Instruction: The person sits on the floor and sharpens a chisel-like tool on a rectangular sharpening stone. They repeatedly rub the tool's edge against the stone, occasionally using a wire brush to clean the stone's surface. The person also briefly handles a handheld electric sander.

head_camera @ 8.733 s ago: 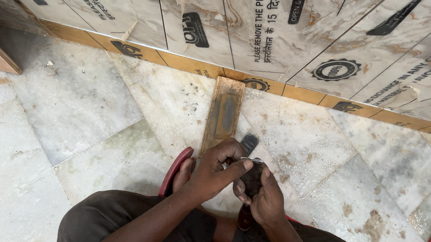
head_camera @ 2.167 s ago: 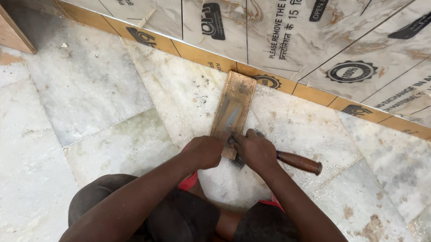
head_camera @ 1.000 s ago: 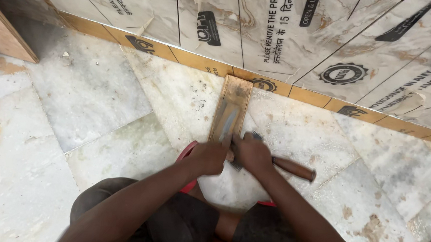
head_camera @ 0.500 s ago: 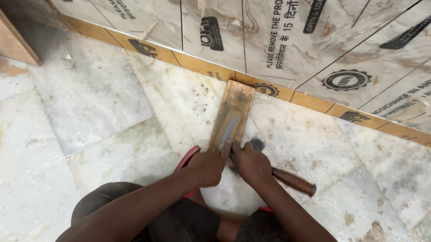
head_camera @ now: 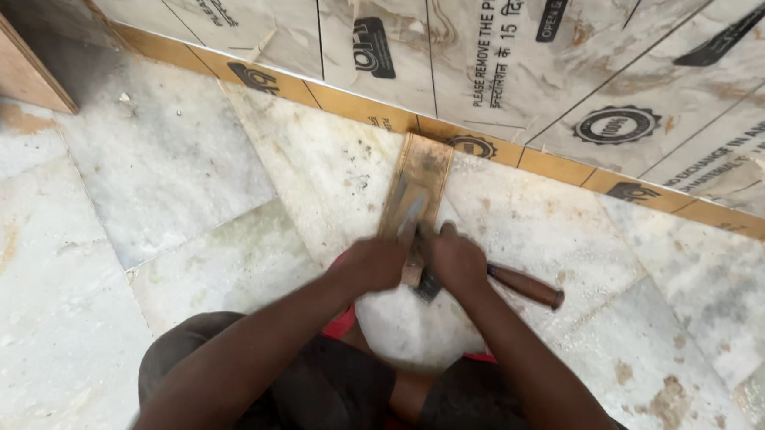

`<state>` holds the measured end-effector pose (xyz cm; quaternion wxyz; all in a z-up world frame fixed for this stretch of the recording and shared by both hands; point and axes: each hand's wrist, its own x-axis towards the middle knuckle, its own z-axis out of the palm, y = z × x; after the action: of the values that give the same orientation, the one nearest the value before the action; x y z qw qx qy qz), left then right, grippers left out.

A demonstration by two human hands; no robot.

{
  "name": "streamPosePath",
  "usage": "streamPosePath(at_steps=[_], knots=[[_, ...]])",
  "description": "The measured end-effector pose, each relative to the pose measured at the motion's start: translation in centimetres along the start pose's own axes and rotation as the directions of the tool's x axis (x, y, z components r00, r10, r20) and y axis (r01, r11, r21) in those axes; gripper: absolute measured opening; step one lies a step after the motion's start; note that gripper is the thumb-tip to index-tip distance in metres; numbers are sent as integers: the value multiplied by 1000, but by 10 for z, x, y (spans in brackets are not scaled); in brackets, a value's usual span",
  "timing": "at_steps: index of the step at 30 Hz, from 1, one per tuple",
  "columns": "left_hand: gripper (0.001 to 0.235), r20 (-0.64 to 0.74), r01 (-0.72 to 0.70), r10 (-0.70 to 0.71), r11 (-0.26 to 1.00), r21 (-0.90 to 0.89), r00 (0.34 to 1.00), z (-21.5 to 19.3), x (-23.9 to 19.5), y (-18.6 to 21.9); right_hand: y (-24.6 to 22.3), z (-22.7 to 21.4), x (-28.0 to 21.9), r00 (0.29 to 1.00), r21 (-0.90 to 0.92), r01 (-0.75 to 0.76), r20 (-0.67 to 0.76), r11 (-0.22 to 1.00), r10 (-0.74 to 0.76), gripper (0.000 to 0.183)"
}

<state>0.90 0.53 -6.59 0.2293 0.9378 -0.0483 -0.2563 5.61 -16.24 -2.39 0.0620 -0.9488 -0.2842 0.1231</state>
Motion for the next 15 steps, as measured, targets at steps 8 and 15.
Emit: streamPosePath(at_steps=[8,15], knots=[[79,-1,-51,52,998,48,999,16,-8,1,-9,-6,-2,999,-20,36,1,999,-36,43],[87,-172,-31,27,999,-18,985,-23,9,17,2,-16,23,1000,-15,-15,-2,1000,15,34]])
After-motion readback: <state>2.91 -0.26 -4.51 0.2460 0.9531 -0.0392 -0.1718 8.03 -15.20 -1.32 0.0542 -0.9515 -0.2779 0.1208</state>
